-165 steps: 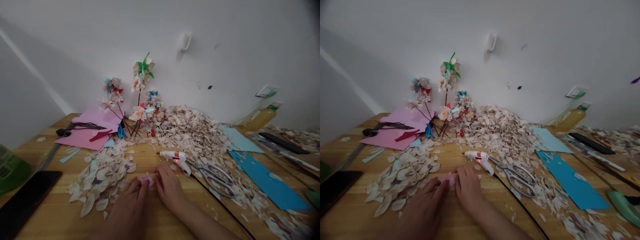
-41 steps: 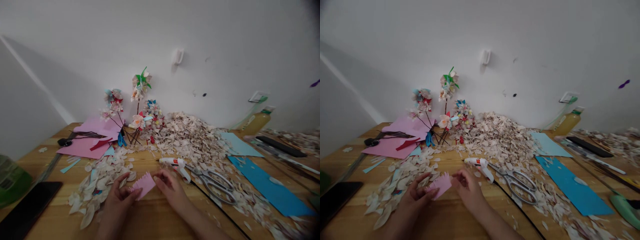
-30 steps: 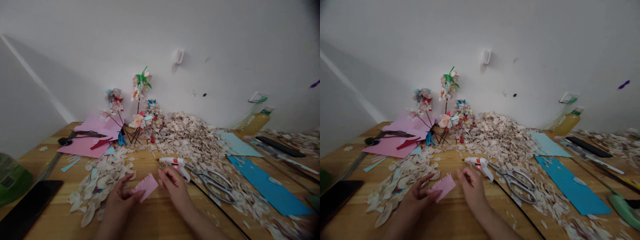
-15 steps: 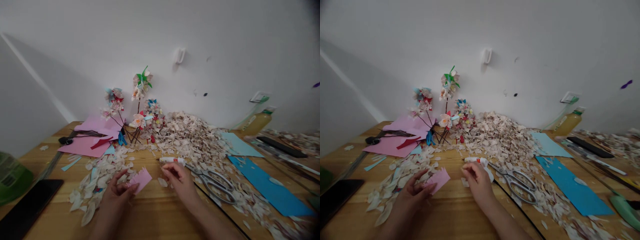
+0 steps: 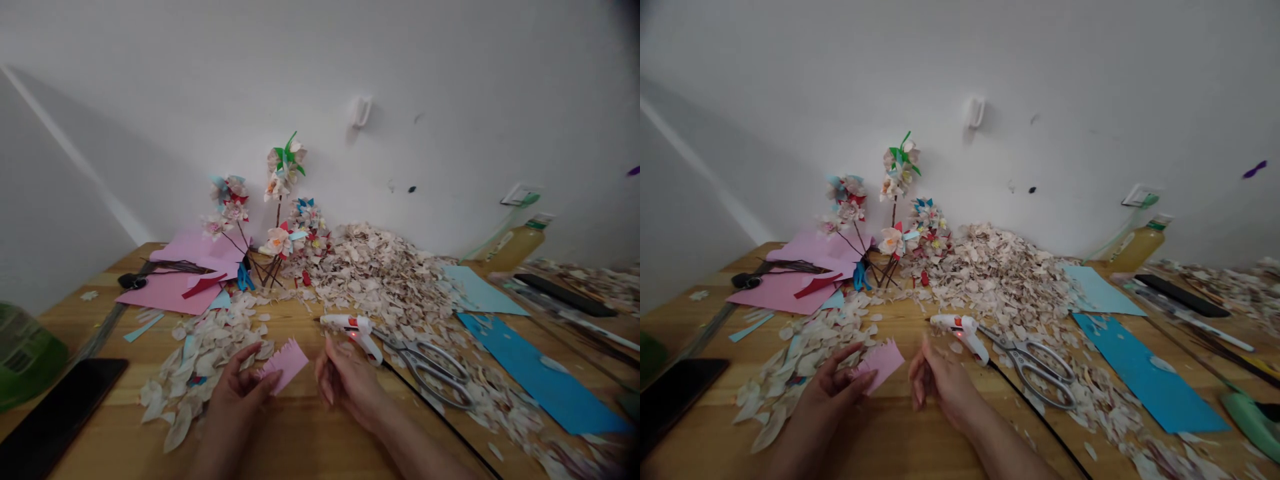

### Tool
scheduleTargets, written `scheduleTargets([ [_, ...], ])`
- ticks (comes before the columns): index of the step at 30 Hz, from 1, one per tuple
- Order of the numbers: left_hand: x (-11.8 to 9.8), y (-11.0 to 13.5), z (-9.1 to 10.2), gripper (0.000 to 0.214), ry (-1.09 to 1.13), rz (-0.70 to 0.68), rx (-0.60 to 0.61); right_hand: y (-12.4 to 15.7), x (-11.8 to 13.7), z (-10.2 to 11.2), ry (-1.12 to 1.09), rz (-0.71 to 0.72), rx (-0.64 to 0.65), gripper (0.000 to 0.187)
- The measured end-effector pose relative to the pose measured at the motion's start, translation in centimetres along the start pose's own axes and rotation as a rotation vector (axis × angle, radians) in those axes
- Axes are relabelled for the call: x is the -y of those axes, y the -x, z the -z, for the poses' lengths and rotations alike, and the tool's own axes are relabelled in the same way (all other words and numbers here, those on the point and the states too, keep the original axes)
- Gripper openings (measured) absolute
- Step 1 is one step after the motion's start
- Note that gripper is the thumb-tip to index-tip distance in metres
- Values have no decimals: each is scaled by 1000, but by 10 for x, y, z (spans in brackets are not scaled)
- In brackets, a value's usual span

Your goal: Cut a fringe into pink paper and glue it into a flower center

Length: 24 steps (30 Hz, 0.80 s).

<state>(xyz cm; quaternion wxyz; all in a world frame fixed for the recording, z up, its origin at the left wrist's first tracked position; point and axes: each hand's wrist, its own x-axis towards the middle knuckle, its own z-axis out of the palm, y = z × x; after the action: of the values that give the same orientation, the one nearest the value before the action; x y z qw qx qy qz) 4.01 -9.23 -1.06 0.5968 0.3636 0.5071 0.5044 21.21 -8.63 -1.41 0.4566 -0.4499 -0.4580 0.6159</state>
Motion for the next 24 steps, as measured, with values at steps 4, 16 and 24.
scheduleTargets([
  [4, 7, -3, 1, 73, -2, -16, 30, 0, 5, 2, -123, -34, 55, 49],
  [16, 8, -2, 1, 68, 9, -38, 19, -4, 1, 10, -121, 47, -99, 34],
  [24, 8, -2, 0, 67, -32, -44, 21, -10, -7, 17, -24, 99, -168, 42],
])
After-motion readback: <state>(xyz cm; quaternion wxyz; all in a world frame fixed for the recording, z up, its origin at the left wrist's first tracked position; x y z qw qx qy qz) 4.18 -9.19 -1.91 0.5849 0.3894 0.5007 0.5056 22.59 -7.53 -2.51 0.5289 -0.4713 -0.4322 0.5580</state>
